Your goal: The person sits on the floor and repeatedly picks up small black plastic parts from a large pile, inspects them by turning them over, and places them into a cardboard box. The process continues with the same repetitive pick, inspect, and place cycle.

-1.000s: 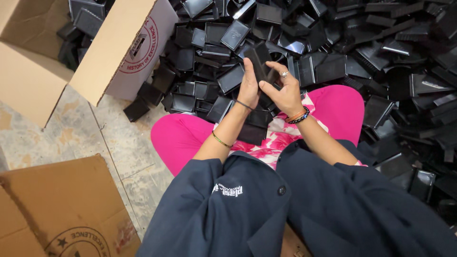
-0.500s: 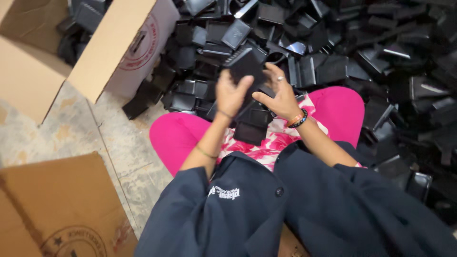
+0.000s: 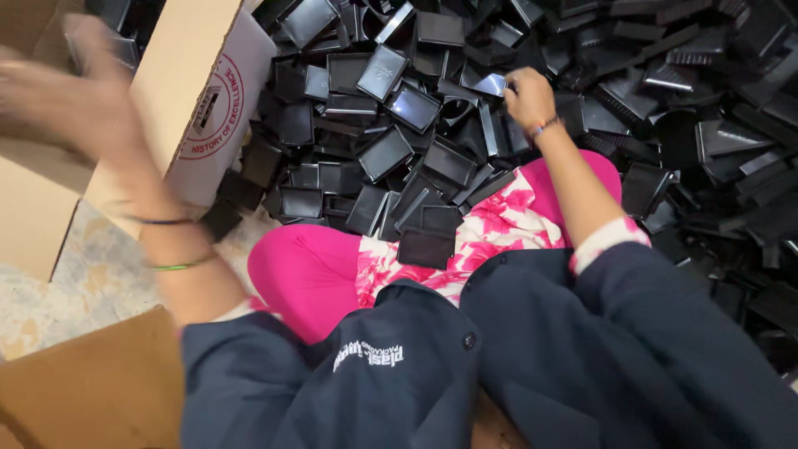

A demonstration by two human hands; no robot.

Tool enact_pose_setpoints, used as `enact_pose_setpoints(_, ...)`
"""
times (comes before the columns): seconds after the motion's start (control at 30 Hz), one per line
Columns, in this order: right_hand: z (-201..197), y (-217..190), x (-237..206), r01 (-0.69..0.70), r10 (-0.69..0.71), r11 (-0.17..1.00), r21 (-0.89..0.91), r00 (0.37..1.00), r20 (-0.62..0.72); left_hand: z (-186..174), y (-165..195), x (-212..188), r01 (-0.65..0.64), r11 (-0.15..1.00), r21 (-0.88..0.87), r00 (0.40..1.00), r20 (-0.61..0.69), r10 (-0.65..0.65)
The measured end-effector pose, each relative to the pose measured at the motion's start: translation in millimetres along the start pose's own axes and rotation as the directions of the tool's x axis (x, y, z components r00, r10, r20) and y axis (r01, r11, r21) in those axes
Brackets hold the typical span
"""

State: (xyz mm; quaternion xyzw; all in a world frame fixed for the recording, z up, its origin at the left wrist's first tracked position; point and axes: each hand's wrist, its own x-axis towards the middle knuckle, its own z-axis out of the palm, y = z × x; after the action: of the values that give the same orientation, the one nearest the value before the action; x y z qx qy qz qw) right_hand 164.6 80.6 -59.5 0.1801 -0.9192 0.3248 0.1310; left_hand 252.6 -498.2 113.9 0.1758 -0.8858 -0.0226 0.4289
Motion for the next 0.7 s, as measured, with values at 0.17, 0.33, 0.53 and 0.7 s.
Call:
enact_pose_setpoints(0.17,28,-5,36,0.131,-0.054,0.946,-0.295,0.966,0.253,73,189,-129,-0.310,0.786,-0.535,0.836,0.241,0.494)
enact_pose_setpoints(0.33,22,-7,40,0.187,-0.067,0.917,-0.353,0.942,0.328,134,324,-172,-0.176,0.641,-0.747,0.726,0.342,0.597)
enact_pose_setpoints(0.53,-40,19,-25,-0.094,0.089,0.995,0.022,0.985,0.150,199,414,-171,-0.178,0.800,-0.573,0.597,0.583,0.551)
enact_pose_setpoints(0.7,-79,52,-80,-0.174,0.175,0.984,-0.028,0.983,0.059,222,447,-198,-0.096,0.929,-0.356,0.529,0.773,0.351)
